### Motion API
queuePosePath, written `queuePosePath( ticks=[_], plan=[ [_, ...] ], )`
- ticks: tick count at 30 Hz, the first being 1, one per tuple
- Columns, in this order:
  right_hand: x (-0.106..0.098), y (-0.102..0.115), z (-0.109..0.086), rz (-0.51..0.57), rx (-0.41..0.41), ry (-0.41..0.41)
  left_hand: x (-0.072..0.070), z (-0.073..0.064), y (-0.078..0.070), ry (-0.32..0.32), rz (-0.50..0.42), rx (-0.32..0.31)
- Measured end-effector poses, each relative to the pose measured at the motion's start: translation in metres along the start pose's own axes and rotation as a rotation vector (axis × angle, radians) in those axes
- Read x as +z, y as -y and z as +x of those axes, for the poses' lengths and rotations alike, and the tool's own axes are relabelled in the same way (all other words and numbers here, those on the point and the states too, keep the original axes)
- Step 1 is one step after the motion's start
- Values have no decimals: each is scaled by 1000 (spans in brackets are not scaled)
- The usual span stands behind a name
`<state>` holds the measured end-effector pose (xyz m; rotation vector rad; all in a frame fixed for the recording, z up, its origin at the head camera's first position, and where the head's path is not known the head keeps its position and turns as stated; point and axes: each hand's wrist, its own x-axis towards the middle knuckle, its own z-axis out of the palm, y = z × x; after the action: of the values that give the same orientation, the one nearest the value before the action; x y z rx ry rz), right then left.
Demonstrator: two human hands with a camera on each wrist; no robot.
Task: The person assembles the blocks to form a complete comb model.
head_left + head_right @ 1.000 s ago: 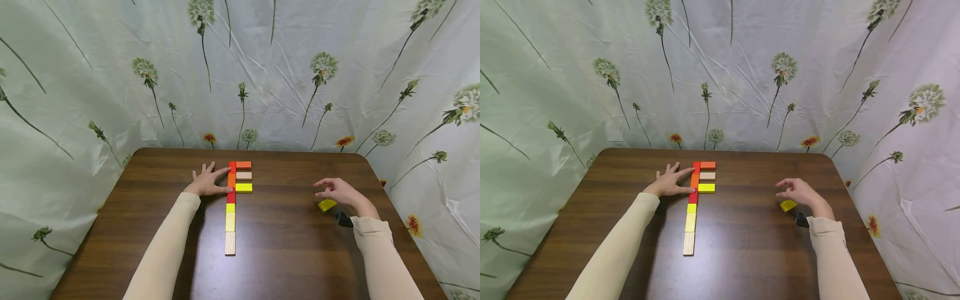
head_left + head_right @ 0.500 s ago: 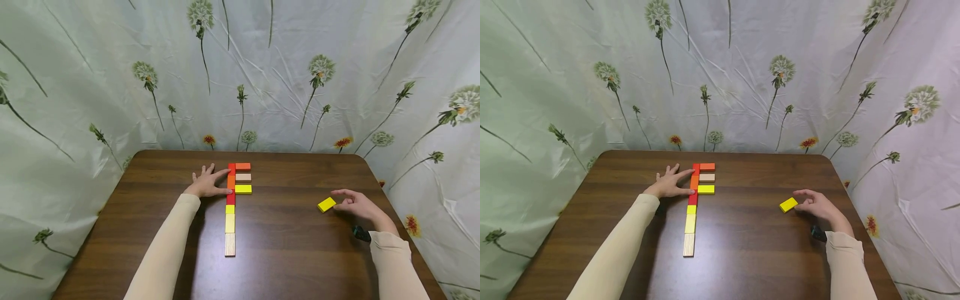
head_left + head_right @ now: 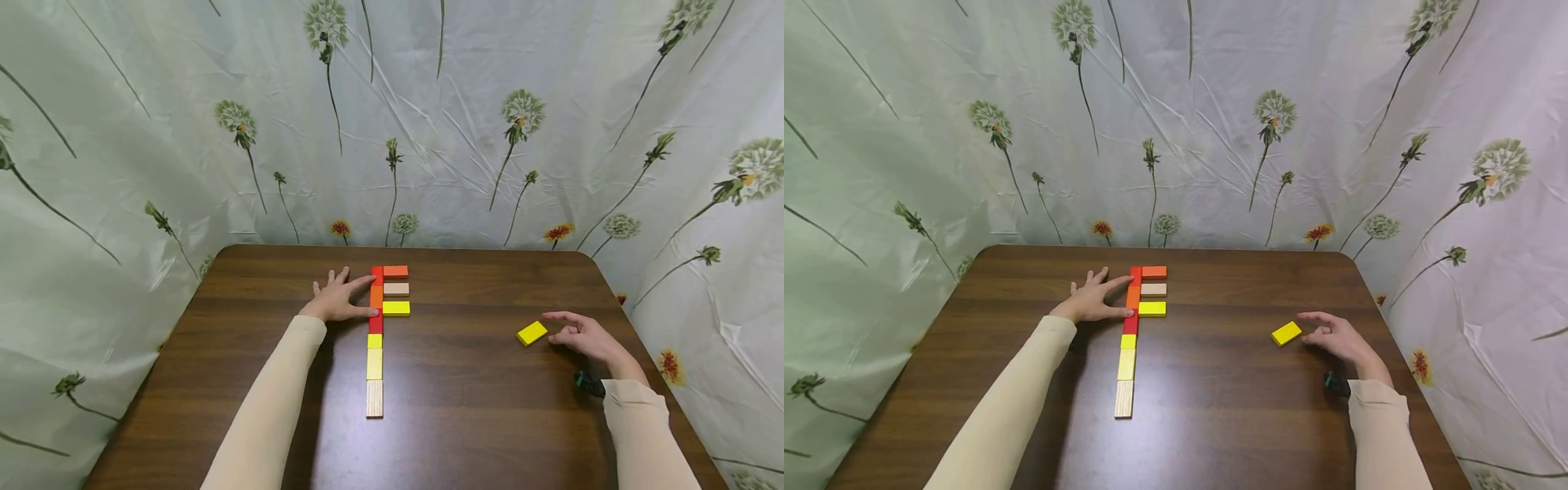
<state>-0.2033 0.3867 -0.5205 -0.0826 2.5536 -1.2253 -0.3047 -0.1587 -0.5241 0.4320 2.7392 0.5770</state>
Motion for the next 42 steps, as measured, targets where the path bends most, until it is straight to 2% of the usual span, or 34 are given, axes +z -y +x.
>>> queuePosePath(
  ticks=[17,24,28,36,42],
  plan=[
    [2,3,4,14,32,35,-1,0,-1,15,4,-8],
    [3,5,8,-35,45,34,0,2,-1,8,-33,-12],
    [5,7,9,-44,45,42,0,2,0,7,-20,-17],
    [9,8,9,-43,27,23,0,2,1,5,12,-27],
    [13,6,8,-59,31,-3,1,3,0,14,-1,-31]
  ],
)
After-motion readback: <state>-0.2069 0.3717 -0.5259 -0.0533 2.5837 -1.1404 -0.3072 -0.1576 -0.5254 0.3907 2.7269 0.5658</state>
